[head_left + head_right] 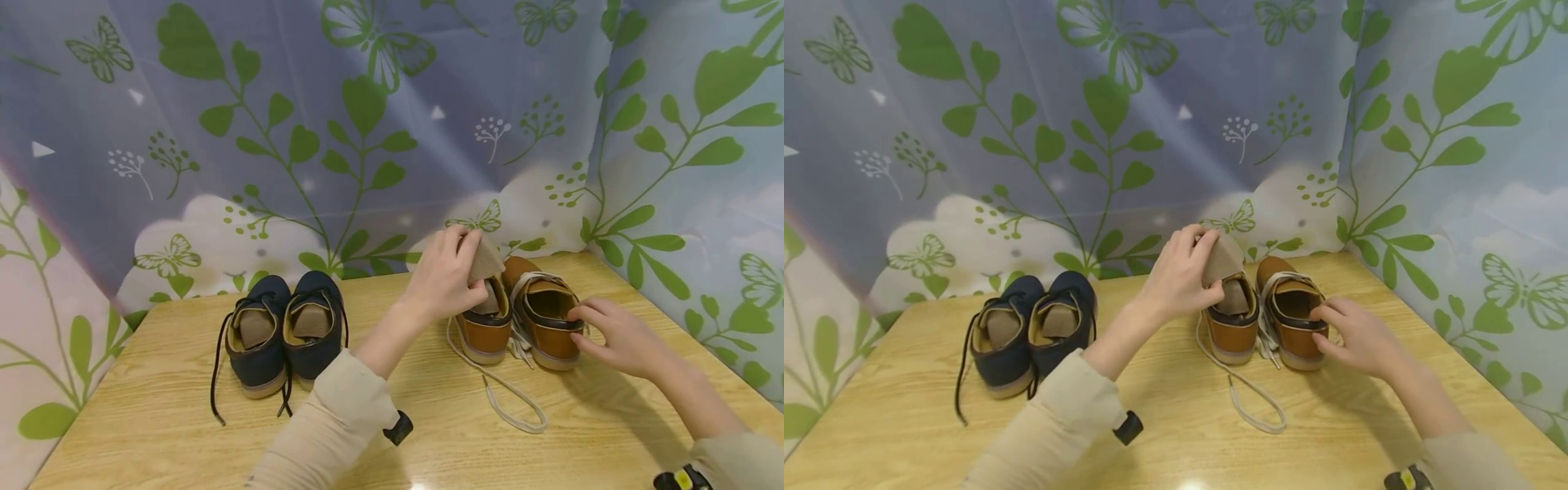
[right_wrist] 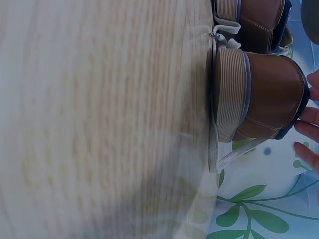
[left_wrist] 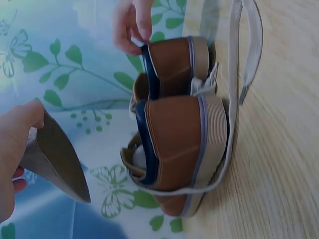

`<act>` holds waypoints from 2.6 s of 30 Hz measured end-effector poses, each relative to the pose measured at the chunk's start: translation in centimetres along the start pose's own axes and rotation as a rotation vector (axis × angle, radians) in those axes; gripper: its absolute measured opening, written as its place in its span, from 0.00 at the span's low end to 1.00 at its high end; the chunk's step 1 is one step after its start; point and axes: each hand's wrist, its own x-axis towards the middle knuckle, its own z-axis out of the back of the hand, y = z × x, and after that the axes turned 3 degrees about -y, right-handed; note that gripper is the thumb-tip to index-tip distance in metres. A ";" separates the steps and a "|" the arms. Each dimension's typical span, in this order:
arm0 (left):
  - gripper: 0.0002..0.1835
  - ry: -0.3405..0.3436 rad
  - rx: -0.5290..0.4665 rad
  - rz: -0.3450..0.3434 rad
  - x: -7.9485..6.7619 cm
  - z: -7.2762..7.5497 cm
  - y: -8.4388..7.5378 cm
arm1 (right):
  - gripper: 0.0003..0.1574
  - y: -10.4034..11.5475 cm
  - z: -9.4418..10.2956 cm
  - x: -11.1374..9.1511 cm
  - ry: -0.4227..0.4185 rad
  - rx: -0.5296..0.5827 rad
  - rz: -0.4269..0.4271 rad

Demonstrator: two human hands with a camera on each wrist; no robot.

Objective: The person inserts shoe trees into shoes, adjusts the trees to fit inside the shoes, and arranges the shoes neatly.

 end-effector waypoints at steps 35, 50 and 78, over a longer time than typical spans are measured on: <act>0.37 0.343 -0.455 0.225 3.3 0.2 -6.1 | 0.18 -0.1 0.1 -1.3 -0.068 -0.003 0.011; 0.37 0.481 -0.449 0.247 5.2 -1.0 -7.0 | 0.23 -0.3 0.1 -1.6 -0.092 0.048 0.014; 0.37 0.588 -0.316 0.210 5.8 -3.5 -7.6 | 0.17 -0.4 -0.1 -1.5 -0.104 0.069 0.032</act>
